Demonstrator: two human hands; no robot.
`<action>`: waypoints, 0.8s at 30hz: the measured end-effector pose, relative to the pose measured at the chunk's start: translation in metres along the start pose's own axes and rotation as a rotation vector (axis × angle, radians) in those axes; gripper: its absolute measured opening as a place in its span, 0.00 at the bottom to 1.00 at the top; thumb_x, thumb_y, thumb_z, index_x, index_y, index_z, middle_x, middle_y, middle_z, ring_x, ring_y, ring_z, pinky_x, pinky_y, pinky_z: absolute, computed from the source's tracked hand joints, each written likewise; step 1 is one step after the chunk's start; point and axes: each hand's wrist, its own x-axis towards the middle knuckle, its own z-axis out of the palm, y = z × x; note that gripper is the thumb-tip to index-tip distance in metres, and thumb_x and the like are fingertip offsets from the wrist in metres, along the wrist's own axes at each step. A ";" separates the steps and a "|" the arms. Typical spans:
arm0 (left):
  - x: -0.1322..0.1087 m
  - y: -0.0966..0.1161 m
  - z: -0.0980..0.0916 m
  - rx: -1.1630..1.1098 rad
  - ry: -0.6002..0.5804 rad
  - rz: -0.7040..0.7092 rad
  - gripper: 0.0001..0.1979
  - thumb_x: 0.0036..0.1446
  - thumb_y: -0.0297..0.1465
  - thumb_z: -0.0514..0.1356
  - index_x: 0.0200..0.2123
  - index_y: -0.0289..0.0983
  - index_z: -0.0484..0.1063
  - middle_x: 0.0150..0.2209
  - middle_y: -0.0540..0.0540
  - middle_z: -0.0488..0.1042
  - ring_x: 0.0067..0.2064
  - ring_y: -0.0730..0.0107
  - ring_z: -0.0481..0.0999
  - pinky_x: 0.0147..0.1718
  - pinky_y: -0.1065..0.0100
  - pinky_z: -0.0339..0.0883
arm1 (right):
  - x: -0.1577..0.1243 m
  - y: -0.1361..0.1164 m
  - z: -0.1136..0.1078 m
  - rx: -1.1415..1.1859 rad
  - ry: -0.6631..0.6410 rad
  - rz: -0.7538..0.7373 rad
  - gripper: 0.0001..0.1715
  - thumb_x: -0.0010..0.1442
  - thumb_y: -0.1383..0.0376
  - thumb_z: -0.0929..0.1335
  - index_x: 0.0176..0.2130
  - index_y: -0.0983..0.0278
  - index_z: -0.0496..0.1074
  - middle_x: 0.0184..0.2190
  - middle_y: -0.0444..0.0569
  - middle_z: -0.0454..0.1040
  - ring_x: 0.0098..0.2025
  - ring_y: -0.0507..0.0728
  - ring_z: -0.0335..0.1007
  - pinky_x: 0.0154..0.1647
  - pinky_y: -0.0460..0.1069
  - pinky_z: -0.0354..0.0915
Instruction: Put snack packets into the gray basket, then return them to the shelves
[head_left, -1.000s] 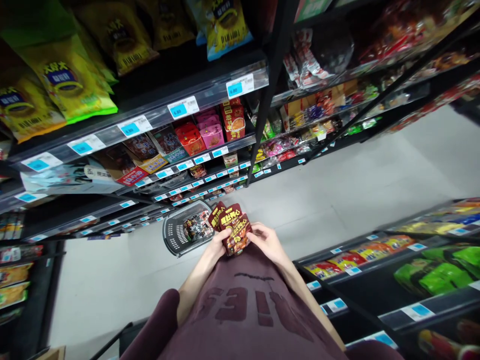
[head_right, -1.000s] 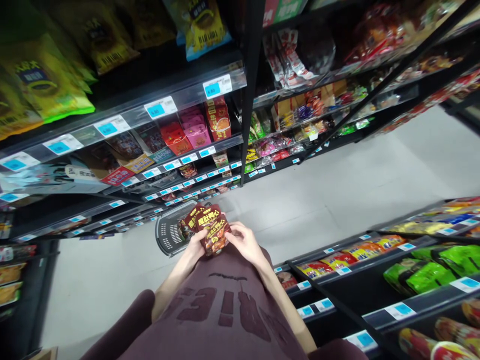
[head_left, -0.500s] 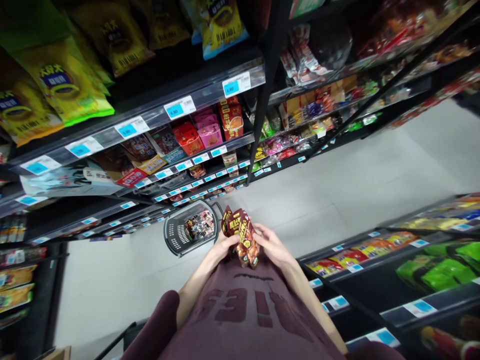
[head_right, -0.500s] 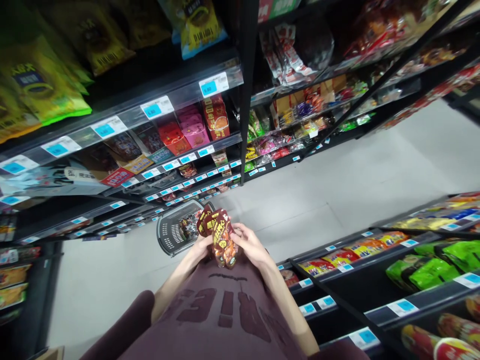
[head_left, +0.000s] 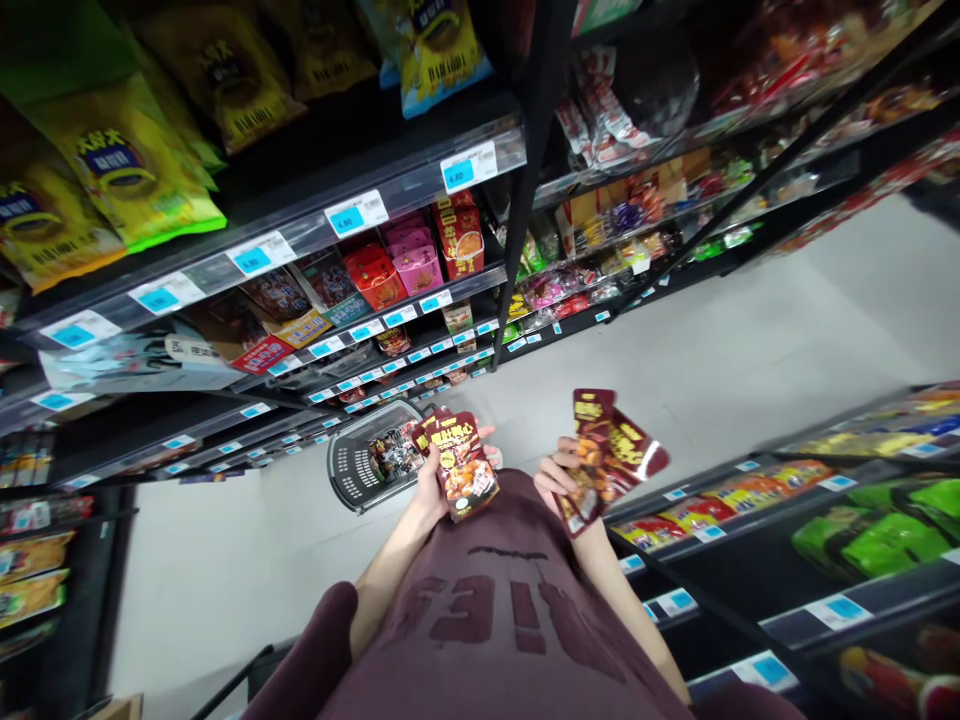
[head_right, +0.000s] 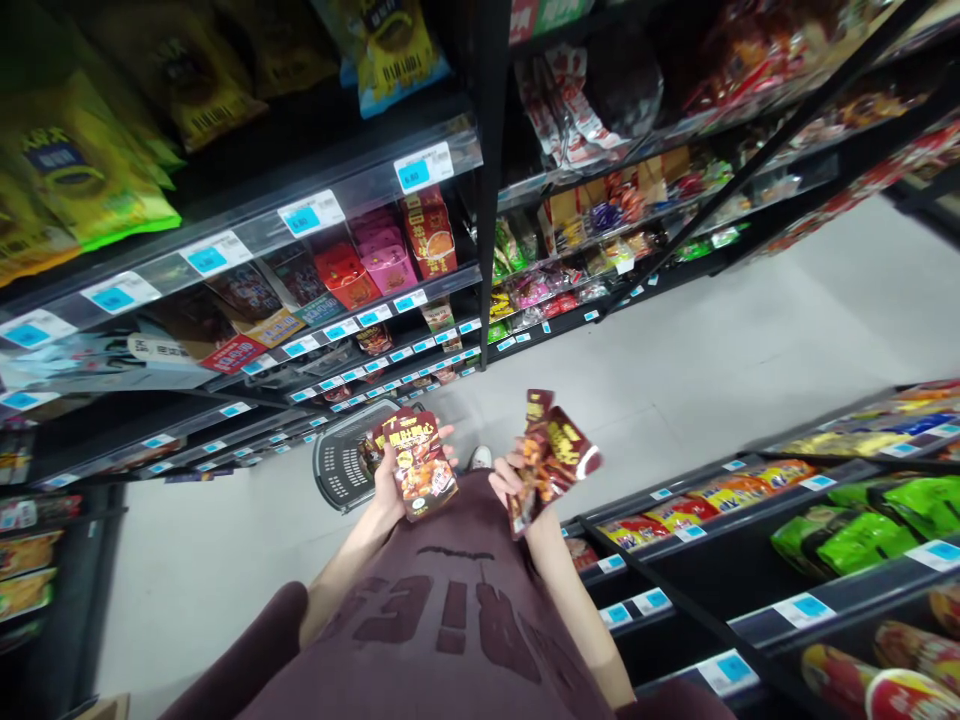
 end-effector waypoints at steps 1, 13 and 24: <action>0.001 -0.002 -0.002 0.001 0.022 -0.006 0.44 0.46 0.57 0.66 0.60 0.36 0.68 0.56 0.35 0.75 0.58 0.43 0.74 0.57 0.48 0.68 | 0.001 0.002 0.003 -0.015 -0.037 0.025 0.15 0.53 0.51 0.73 0.37 0.56 0.75 0.33 0.48 0.78 0.24 0.55 0.67 0.27 0.53 0.68; -0.004 -0.015 -0.011 0.142 0.143 -0.032 0.36 0.42 0.50 0.73 0.51 0.34 0.75 0.46 0.37 0.81 0.56 0.44 0.76 0.61 0.50 0.64 | 0.006 0.030 0.023 -0.528 -0.166 -0.097 0.21 0.54 0.55 0.76 0.45 0.63 0.77 0.42 0.54 0.81 0.43 0.61 0.78 0.47 0.53 0.71; 0.005 -0.020 -0.017 0.022 0.075 -0.013 0.46 0.33 0.52 0.76 0.55 0.35 0.72 0.44 0.38 0.80 0.50 0.49 0.78 0.56 0.53 0.68 | 0.015 0.027 0.009 -0.299 -0.109 -0.073 0.25 0.48 0.51 0.79 0.43 0.60 0.79 0.39 0.52 0.82 0.40 0.61 0.79 0.47 0.56 0.74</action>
